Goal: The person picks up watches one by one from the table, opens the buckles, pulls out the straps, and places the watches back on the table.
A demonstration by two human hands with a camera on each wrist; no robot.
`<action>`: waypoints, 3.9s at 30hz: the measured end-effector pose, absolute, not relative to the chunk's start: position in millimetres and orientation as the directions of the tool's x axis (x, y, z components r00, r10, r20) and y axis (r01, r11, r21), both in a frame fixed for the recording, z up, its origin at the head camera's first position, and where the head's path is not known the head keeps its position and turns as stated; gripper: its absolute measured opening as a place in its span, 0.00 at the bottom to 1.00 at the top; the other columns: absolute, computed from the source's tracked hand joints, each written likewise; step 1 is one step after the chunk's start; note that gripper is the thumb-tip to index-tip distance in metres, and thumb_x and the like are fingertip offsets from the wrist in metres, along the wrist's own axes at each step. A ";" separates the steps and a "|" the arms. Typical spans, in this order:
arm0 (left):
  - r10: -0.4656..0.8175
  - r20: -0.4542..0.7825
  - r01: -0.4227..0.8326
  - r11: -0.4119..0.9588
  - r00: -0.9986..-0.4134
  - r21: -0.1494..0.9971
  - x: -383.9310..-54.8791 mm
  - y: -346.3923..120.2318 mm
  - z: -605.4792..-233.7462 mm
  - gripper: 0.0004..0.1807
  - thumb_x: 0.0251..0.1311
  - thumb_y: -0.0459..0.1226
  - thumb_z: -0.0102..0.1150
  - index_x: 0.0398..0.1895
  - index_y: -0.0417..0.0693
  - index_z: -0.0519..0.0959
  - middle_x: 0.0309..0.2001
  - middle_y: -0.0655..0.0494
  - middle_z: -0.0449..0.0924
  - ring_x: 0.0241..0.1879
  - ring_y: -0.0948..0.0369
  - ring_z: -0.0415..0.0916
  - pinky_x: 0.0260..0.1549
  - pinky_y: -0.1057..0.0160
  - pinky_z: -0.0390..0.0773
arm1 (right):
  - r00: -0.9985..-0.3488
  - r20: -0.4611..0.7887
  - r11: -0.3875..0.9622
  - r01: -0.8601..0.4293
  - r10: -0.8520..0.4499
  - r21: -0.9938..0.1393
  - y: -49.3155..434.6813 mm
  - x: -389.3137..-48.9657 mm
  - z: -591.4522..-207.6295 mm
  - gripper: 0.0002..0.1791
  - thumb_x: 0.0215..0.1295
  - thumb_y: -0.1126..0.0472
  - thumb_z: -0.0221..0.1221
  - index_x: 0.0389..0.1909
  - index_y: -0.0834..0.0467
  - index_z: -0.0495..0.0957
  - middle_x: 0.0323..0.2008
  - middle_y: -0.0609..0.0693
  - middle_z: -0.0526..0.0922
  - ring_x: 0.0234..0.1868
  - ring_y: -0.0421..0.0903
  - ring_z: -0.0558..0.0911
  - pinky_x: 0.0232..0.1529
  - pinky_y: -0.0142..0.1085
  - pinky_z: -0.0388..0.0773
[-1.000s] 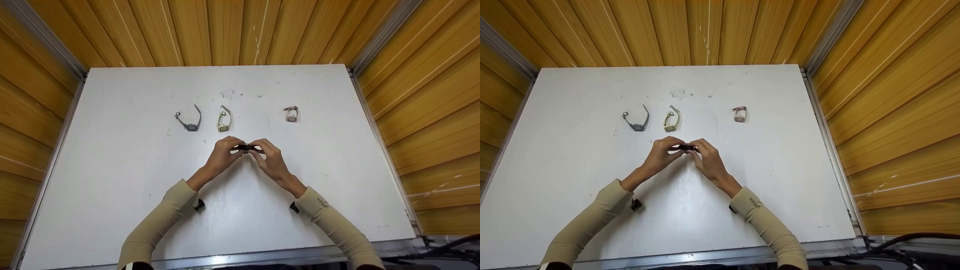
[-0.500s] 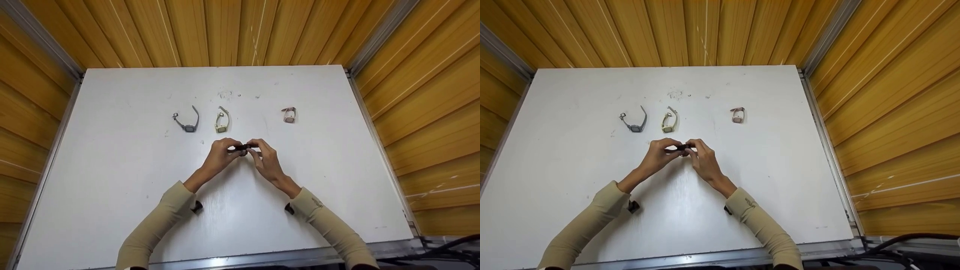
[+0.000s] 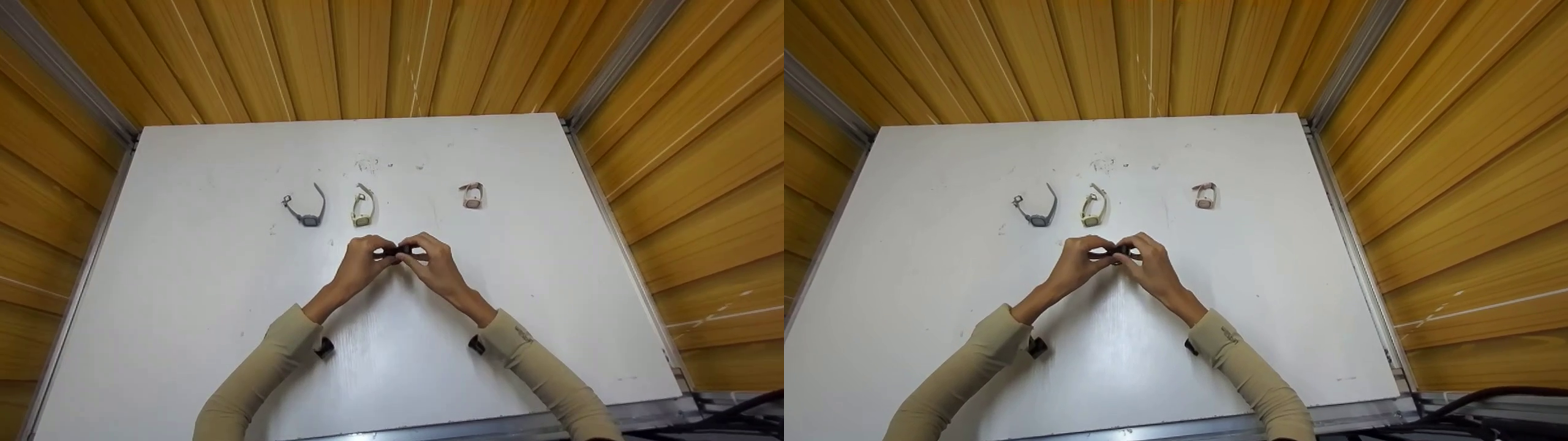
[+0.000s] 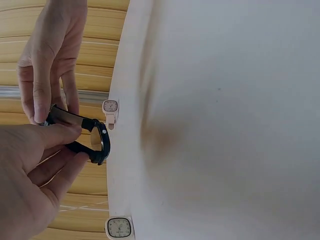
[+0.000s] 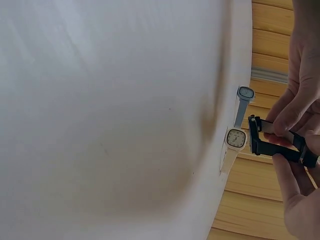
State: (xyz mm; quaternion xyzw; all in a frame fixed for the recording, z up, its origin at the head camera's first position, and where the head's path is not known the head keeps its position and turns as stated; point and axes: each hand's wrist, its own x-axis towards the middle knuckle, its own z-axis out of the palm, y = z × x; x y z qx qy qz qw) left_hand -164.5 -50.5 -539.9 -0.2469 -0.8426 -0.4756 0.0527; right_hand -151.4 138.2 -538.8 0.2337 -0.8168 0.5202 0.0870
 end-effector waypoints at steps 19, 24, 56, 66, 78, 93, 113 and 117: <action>0.334 0.298 0.416 0.374 -0.894 0.829 -168.1 -41.9 -552.6 0.07 0.57 0.27 0.72 0.39 0.36 0.88 0.38 0.45 0.90 0.41 0.53 0.88 0.40 0.67 0.88 | -0.895 0.414 0.258 -0.444 -0.163 -0.858 143.3 -152.2 -553.2 0.09 0.67 0.76 0.60 0.47 0.74 0.77 0.42 0.66 0.85 0.44 0.63 0.88 0.40 0.48 0.89; 0.344 0.278 0.399 0.362 -0.897 0.842 -169.4 -42.9 -551.8 0.07 0.57 0.27 0.72 0.39 0.37 0.88 0.37 0.45 0.90 0.40 0.54 0.88 0.39 0.67 0.88 | -0.920 0.368 0.218 -0.390 -0.137 -0.894 144.5 -152.4 -554.4 0.10 0.69 0.73 0.59 0.49 0.72 0.76 0.42 0.64 0.86 0.46 0.61 0.88 0.43 0.42 0.89; 0.284 0.277 0.350 0.252 -0.918 0.902 -169.4 -43.6 -546.0 0.12 0.61 0.29 0.70 0.47 0.37 0.86 0.41 0.41 0.89 0.41 0.51 0.88 0.38 0.68 0.88 | -0.951 0.291 0.166 -0.305 -0.105 -0.938 143.5 -144.3 -530.2 0.14 0.64 0.75 0.64 0.50 0.73 0.82 0.46 0.68 0.87 0.45 0.50 0.88 0.44 0.31 0.87; 0.242 0.241 0.302 0.258 -0.940 0.918 -169.3 -41.4 -539.5 0.16 0.65 0.37 0.67 0.54 0.42 0.85 0.47 0.46 0.89 0.43 0.53 0.86 0.37 0.64 0.87 | -0.951 0.305 0.041 -0.307 -0.041 -0.951 140.0 -145.6 -531.1 0.11 0.62 0.78 0.64 0.45 0.77 0.79 0.42 0.72 0.85 0.40 0.38 0.88 0.44 0.28 0.87; 0.226 0.250 0.301 0.232 -0.941 0.925 -174.0 -39.1 -542.2 0.10 0.64 0.37 0.68 0.46 0.45 0.88 0.43 0.49 0.89 0.40 0.57 0.86 0.35 0.68 0.84 | -0.939 0.342 0.100 -0.342 -0.021 -0.934 137.7 -145.6 -531.0 0.10 0.61 0.77 0.66 0.44 0.73 0.82 0.41 0.68 0.87 0.39 0.37 0.88 0.44 0.28 0.86; 0.189 0.198 0.235 0.196 -0.962 0.952 -174.7 -40.6 -538.9 0.08 0.67 0.40 0.66 0.41 0.47 0.89 0.42 0.51 0.90 0.43 0.63 0.83 0.43 0.67 0.78 | -0.926 0.375 0.149 -0.378 -0.046 -0.914 135.1 -138.1 -533.6 0.11 0.61 0.78 0.65 0.44 0.72 0.84 0.41 0.66 0.88 0.39 0.38 0.87 0.42 0.31 0.86; 0.270 0.168 0.206 0.119 -0.948 0.971 -174.8 -40.2 -533.9 0.07 0.63 0.32 0.69 0.41 0.37 0.89 0.46 0.41 0.89 0.50 0.48 0.86 0.46 0.63 0.88 | -0.917 0.397 0.091 -0.399 -0.037 -0.913 139.0 -140.5 -535.7 0.13 0.61 0.79 0.64 0.46 0.74 0.84 0.42 0.69 0.88 0.41 0.36 0.87 0.45 0.26 0.84; 0.265 0.166 0.215 0.168 -0.950 0.962 -175.8 -36.9 -531.6 0.06 0.63 0.32 0.68 0.38 0.37 0.90 0.43 0.41 0.90 0.47 0.48 0.87 0.44 0.65 0.88 | -0.940 0.340 0.084 -0.340 -0.005 -0.937 140.9 -139.6 -534.1 0.13 0.60 0.77 0.66 0.46 0.73 0.84 0.42 0.69 0.88 0.40 0.39 0.88 0.44 0.26 0.84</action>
